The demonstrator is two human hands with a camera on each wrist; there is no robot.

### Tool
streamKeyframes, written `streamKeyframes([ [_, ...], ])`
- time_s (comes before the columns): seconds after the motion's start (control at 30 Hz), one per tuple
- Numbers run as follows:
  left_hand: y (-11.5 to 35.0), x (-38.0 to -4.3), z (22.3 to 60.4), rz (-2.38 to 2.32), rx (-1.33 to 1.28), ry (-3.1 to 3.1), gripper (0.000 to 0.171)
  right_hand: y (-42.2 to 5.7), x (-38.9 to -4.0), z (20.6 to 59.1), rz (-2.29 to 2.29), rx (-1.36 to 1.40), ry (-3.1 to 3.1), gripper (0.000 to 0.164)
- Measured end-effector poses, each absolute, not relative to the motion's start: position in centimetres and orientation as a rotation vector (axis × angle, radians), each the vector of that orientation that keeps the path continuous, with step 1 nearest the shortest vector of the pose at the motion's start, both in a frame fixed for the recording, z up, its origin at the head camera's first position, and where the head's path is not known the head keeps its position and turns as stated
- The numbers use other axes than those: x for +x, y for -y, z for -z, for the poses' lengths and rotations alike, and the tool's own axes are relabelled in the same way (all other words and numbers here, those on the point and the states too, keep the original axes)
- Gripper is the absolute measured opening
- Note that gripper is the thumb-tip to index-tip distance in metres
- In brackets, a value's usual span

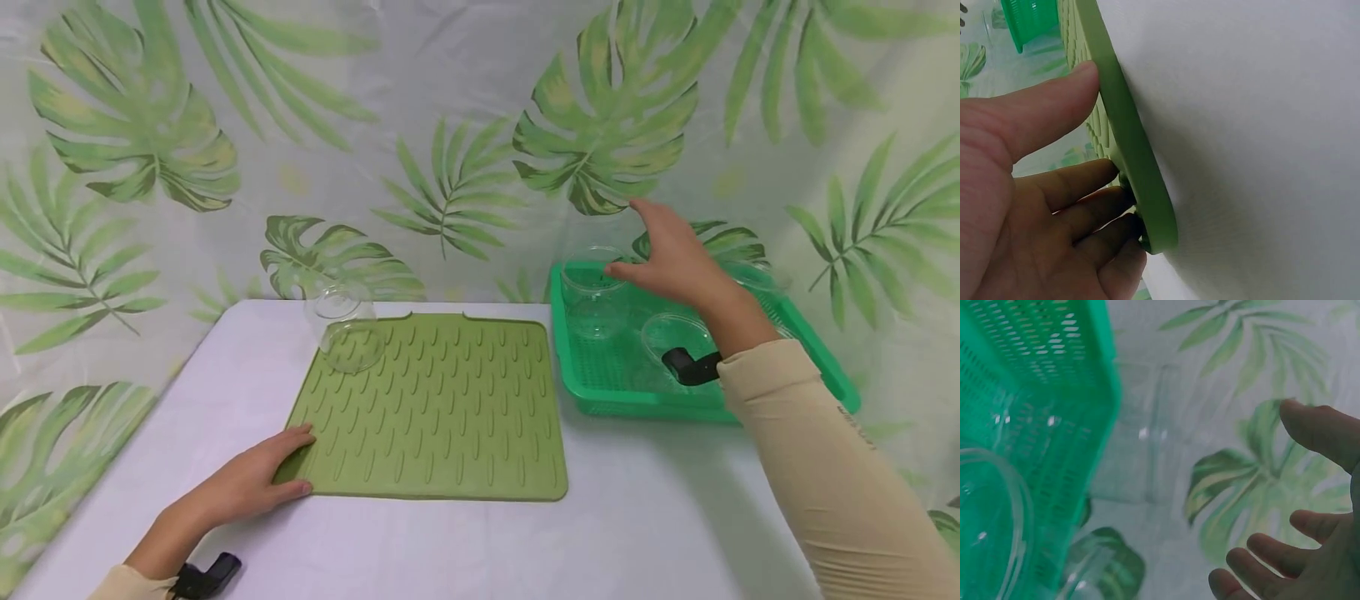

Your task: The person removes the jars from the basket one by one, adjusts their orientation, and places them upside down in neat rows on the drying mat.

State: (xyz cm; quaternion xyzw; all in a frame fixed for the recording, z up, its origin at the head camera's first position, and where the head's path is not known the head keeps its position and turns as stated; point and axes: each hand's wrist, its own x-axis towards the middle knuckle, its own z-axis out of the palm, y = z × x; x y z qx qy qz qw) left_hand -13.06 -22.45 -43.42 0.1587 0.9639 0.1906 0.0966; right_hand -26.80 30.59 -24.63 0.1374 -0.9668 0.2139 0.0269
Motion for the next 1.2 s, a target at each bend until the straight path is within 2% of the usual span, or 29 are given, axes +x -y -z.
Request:
streamKeyframes([
  [0.23,22.2,-13.0,43.4,-0.570,0.476,-2.862,0.068,-32.1,-27.9,26.5,-0.696,0.335,3.112,0.119],
  [0.43,22.1,-13.1,43.5,-0.563,0.460,-2.855,0.068,-32.3,-28.8,28.3,-0.710,0.289,3.186,0.127],
  [0.83,22.0,-13.1,43.3,-0.558,0.447,-2.854,0.068,-32.0,-30.0,30.6,-0.735,0.246,3.227,0.123],
  [0.97,22.0,-13.1,43.2,-0.564,0.449,-2.872,0.067,-31.7,-30.2,30.8,-0.856,0.221,3.234,0.129],
  [1.2,22.0,-13.0,43.5,-0.585,0.452,-2.864,0.067,-31.8,-30.5,31.8,-1.028,0.193,3.207,0.124],
])
